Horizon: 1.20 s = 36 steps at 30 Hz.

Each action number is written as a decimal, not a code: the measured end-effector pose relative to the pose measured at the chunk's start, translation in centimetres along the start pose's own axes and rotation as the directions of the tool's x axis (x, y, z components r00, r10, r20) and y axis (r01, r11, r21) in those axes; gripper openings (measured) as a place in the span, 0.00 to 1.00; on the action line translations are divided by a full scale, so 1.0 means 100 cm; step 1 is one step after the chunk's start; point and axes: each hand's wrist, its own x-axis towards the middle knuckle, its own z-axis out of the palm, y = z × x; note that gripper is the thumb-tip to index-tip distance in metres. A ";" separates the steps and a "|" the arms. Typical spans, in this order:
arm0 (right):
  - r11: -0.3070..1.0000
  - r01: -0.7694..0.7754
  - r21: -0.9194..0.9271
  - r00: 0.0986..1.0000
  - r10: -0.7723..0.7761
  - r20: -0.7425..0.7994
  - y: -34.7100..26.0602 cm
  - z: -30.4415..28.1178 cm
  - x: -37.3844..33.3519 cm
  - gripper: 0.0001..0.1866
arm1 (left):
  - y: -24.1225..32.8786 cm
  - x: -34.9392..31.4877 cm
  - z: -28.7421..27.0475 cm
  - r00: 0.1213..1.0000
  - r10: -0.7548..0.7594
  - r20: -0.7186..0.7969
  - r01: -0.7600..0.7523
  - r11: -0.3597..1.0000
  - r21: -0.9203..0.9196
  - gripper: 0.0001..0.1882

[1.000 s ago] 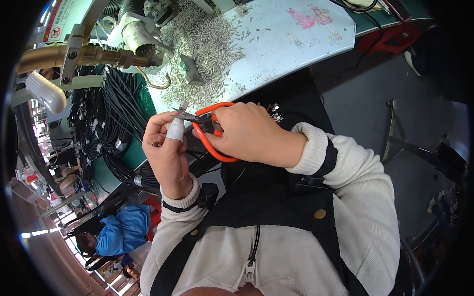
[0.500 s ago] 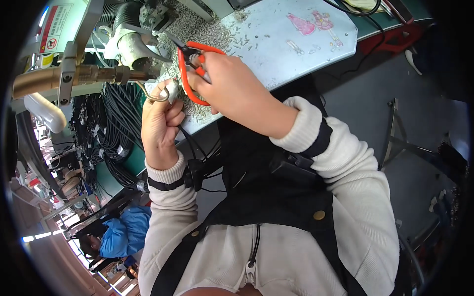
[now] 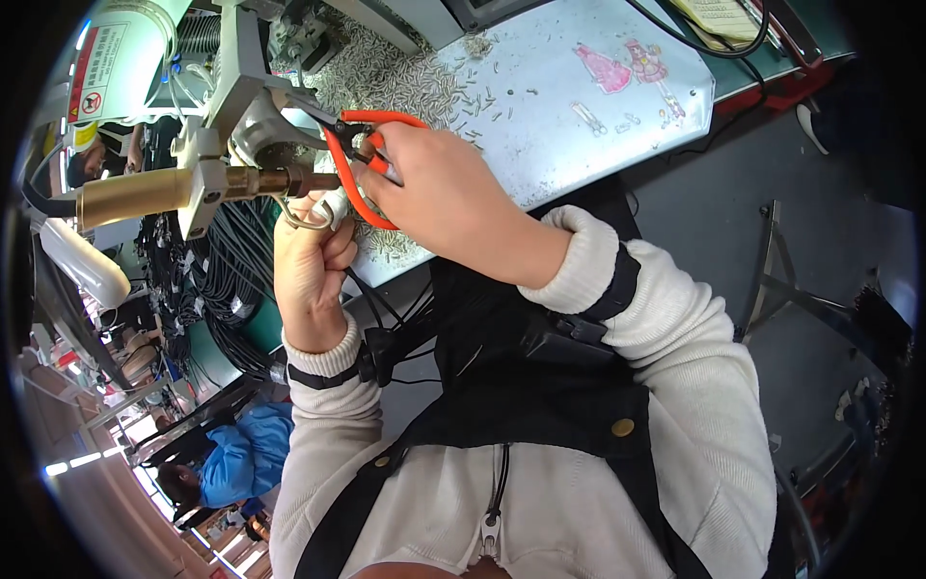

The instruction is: The person holds a bundle of cables and uses shears to trim the ends of individual wires. They repeatedly select a wire from the bundle, cut it with the shears, and then set the bundle aside.

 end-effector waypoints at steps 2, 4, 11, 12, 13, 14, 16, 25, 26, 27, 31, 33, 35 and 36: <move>1.000 0.007 -0.019 1.000 -0.007 0.000 -0.002 -0.001 -0.001 0.12 | 0.001 -0.002 0.004 1.000 0.000 -0.012 0.000 1.000 0.001 0.04; 0.998 0.019 -0.058 1.000 -0.019 -0.002 -0.002 -0.001 -0.002 0.12 | 0.001 -0.003 0.006 0.999 -0.002 -0.034 0.002 1.000 0.003 0.04; 1.000 0.000 0.027 1.000 0.000 -0.011 -0.001 0.001 -0.002 0.11 | 0.001 -0.003 0.004 1.000 0.016 0.004 -0.016 0.999 0.045 0.05; 0.999 -0.006 0.039 1.000 0.006 -0.006 -0.002 0.001 -0.003 0.11 | 0.000 -0.005 0.005 1.000 0.026 0.013 -0.027 0.998 0.061 0.05; 0.999 -0.005 0.038 1.000 0.006 -0.005 -0.001 0.001 -0.005 0.11 | 0.001 -0.008 0.005 1.000 0.027 0.013 -0.028 0.998 0.061 0.05; 0.996 -0.029 0.086 0.999 0.027 0.019 0.000 0.000 -0.009 0.11 | 0.001 -0.013 0.005 0.999 -0.006 0.048 0.007 1.000 -0.006 0.06; 0.981 -0.079 0.177 0.995 0.067 0.069 0.001 -0.002 -0.016 0.10 | 0.002 -0.023 0.005 0.990 -0.066 0.126 0.083 0.988 -0.133 0.07; 0.952 0.300 -0.062 0.912 -0.305 -0.275 -0.001 -0.004 -0.041 0.09 | -0.023 -0.053 0.012 0.956 0.280 0.092 -0.286 0.957 0.055 0.11; 0.924 0.344 -0.166 0.915 -0.369 -0.160 -0.008 -0.001 -0.048 0.09 | -0.028 -0.055 0.015 0.962 0.261 0.078 -0.269 0.957 0.107 0.13; 0.880 0.395 -0.265 0.907 -0.419 -0.041 -0.016 0.000 -0.055 0.09 | -0.032 -0.057 0.020 0.968 0.243 0.068 -0.251 0.955 0.157 0.15; 0.835 0.347 -0.427 0.935 -0.271 0.229 -0.030 -0.004 -0.061 0.10 | -0.040 -0.063 0.032 0.968 0.226 0.105 -0.248 0.909 0.334 0.22; 0.832 0.297 -0.469 0.941 -0.170 0.293 -0.029 -0.005 -0.064 0.11 | -0.043 -0.065 0.034 0.966 0.224 0.128 -0.257 0.882 0.394 0.24; 0.858 0.324 -0.398 0.934 -0.224 0.279 -0.024 -0.006 -0.065 0.11 | -0.046 -0.067 0.034 0.968 0.227 0.104 -0.248 0.915 0.318 0.27; 0.869 0.338 -0.361 0.930 -0.250 0.270 -0.022 -0.007 -0.066 0.11 | -0.047 -0.068 0.034 0.970 0.227 0.092 -0.244 0.929 0.279 0.29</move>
